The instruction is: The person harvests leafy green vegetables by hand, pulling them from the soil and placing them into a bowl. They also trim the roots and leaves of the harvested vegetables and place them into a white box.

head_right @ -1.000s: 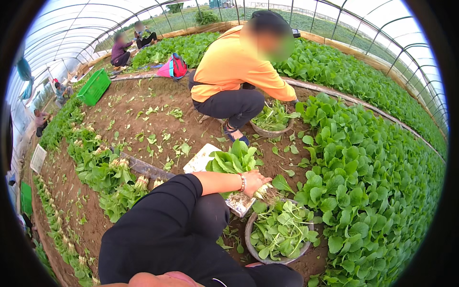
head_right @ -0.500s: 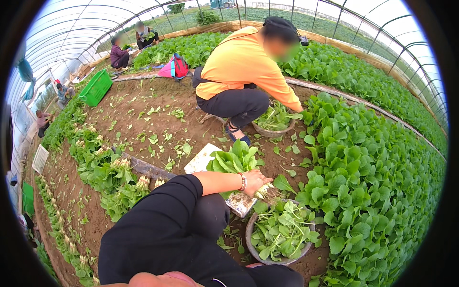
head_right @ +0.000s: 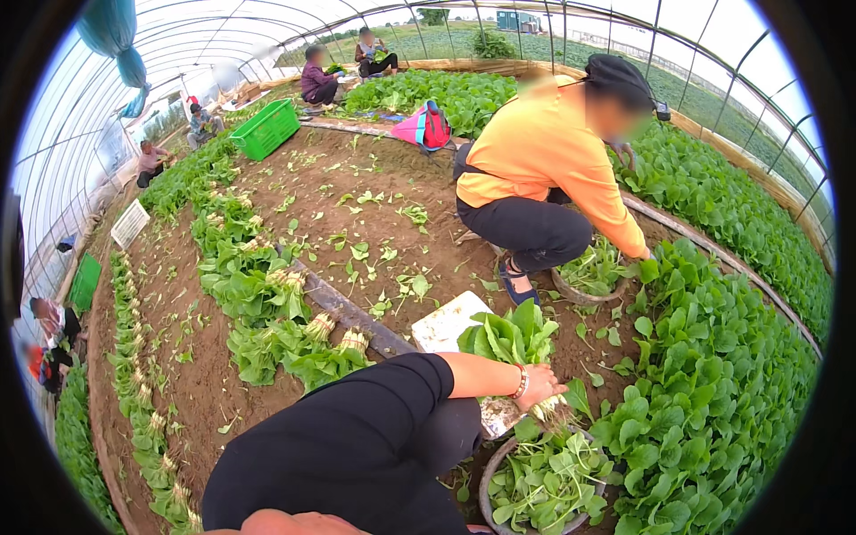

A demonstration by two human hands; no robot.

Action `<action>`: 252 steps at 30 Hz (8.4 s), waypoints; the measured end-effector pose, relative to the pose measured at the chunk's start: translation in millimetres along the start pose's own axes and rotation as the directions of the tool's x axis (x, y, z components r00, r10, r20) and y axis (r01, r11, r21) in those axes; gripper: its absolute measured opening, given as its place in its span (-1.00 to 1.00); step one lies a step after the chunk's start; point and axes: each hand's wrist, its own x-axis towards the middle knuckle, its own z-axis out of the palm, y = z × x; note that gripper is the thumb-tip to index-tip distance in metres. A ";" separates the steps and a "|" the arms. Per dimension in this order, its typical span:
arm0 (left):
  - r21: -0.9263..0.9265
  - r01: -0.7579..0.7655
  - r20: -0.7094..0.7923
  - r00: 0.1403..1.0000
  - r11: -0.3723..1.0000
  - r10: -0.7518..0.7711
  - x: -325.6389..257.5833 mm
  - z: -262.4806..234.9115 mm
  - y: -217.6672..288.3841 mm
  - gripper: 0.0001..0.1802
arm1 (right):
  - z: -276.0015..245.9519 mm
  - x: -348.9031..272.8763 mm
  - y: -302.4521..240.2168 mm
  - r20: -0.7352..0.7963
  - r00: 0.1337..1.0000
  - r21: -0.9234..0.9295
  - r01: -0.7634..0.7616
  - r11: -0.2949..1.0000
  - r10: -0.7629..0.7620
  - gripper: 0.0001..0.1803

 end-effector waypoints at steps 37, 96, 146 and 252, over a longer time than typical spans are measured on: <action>-0.096 -0.018 -0.127 0.992 0.995 0.006 10.0 25.5 -4.4 0.17 | 284.2 82.7 -150.8 0.605 0.645 -0.094 0.639 0.763 -0.466 -0.79; -0.101 0.014 -0.037 0.999 0.995 -0.018 -1.0 -0.7 2.4 0.13 | 272.2 25.9 -143.6 0.480 0.631 0.247 0.569 0.784 -0.610 -0.67; -0.106 -0.018 -0.171 0.985 0.994 0.000 15.0 30.9 -6.2 -0.27 | 277.8 14.5 -145.7 0.576 0.614 0.385 0.378 0.842 -0.540 -0.59; -0.108 -0.107 -0.123 0.988 0.988 0.093 -3.1 -11.6 -5.4 0.14 | 271.9 -41.7 -26.6 0.613 0.709 0.775 -0.452 0.442 -0.349 -0.64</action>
